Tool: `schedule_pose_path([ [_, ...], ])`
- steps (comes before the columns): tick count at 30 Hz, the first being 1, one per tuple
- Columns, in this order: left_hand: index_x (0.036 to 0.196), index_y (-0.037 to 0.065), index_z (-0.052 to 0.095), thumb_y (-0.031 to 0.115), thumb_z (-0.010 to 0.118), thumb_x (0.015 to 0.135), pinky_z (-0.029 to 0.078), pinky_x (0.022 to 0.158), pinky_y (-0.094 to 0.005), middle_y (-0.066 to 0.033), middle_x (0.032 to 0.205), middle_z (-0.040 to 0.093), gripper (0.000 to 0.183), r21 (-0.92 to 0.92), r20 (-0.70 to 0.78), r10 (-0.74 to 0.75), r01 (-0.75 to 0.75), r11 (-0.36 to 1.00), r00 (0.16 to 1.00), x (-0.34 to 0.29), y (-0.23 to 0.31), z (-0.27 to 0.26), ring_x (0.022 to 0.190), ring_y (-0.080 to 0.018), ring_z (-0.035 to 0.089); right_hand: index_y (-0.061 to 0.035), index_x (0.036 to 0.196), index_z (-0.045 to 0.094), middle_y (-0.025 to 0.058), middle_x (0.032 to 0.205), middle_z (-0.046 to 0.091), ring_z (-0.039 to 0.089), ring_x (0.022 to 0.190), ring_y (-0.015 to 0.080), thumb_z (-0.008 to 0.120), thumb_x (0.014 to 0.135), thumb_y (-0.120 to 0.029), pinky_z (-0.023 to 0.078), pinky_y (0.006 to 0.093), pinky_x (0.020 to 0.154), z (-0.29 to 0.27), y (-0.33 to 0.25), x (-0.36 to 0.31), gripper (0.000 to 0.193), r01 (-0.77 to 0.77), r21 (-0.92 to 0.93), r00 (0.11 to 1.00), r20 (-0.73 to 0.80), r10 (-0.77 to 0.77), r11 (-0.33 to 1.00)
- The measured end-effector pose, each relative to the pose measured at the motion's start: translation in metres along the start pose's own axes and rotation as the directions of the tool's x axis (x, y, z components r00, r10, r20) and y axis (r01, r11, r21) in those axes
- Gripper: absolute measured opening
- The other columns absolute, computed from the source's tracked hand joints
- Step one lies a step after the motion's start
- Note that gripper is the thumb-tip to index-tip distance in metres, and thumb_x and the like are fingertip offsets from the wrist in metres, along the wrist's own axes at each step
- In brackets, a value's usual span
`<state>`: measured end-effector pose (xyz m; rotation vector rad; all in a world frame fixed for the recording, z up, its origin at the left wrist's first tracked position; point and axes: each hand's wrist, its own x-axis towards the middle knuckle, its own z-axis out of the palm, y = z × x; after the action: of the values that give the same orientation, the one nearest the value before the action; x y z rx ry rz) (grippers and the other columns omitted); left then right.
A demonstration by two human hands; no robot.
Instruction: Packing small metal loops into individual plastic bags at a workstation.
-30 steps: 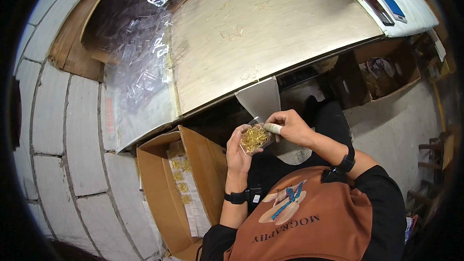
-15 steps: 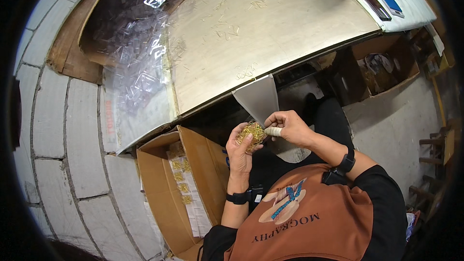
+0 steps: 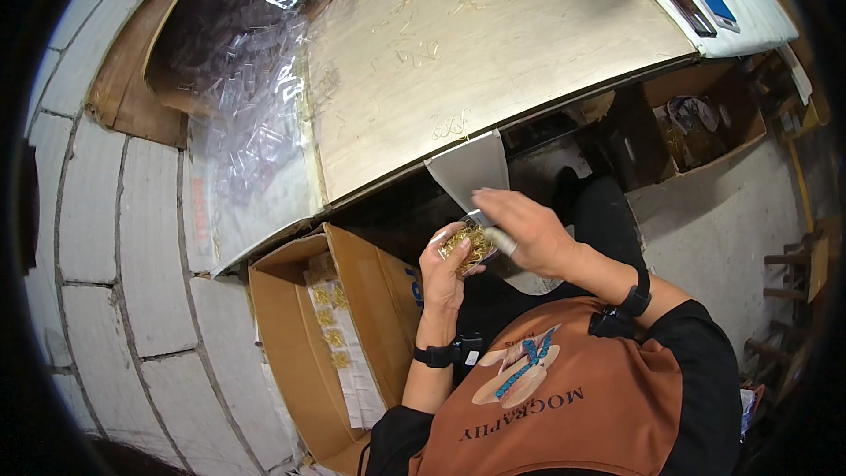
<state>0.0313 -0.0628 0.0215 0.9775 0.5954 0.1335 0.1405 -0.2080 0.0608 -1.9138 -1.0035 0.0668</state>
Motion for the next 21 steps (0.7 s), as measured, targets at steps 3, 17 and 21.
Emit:
schedule_pose_path([
  [3, 0.114, -0.001, 0.053, 0.01, 0.055, 0.092, 0.057, 0.059, -0.0272, -0.0116, 0.101, 0.062, 0.025, -0.248, -0.019, 0.153, -0.153, 0.957, 0.988, 0.003, -0.006, 0.011, 0.083, -0.0177, 0.065, 0.0007, 0.13, 0.045, 0.0186, 0.133, 0.046, 0.039, 0.129, 0.0301, 0.059, 0.086, -0.029, 0.028, 0.044, 0.108, 0.006, -0.01, -0.006, 0.055, 0.355, -0.189, 0.885, 0.382, -0.264, 0.916],
  [17, 0.112, 0.0, 0.054, 0.015, 0.05, 0.095, 0.058, 0.058, -0.0286, -0.008, 0.096, 0.062, 0.023, -0.177, 0.002, 0.049, -0.048, 0.983, 0.999, 0.005, -0.009, 0.003, 0.078, -0.0145, 0.064, -0.0059, 0.124, 0.052, 0.014, 0.132, 0.049, 0.042, 0.126, 0.0325, 0.065, 0.08, -0.021, 0.034, 0.0436, 0.105, -0.002, 0.005, 0.006, 0.049, 0.117, 0.059, 0.954, 0.27, -0.129, 0.991],
  [21, 0.128, 0.003, 0.043, 0.038, 0.038, 0.098, 0.055, 0.079, -0.0374, -0.0133, 0.119, 0.054, 0.047, -0.377, 0.125, 0.027, 0.023, 0.926, 0.992, 0.006, -0.011, 0.001, 0.104, -0.0231, 0.059, -0.0166, 0.142, 0.034, 0.0119, 0.146, 0.031, 0.019, 0.139, 0.0274, 0.053, 0.085, -0.044, 0.011, 0.0497, 0.112, 0.0, -0.027, 0.039, 0.066, 0.345, -0.21, 0.886, 0.396, -0.243, 0.915],
])
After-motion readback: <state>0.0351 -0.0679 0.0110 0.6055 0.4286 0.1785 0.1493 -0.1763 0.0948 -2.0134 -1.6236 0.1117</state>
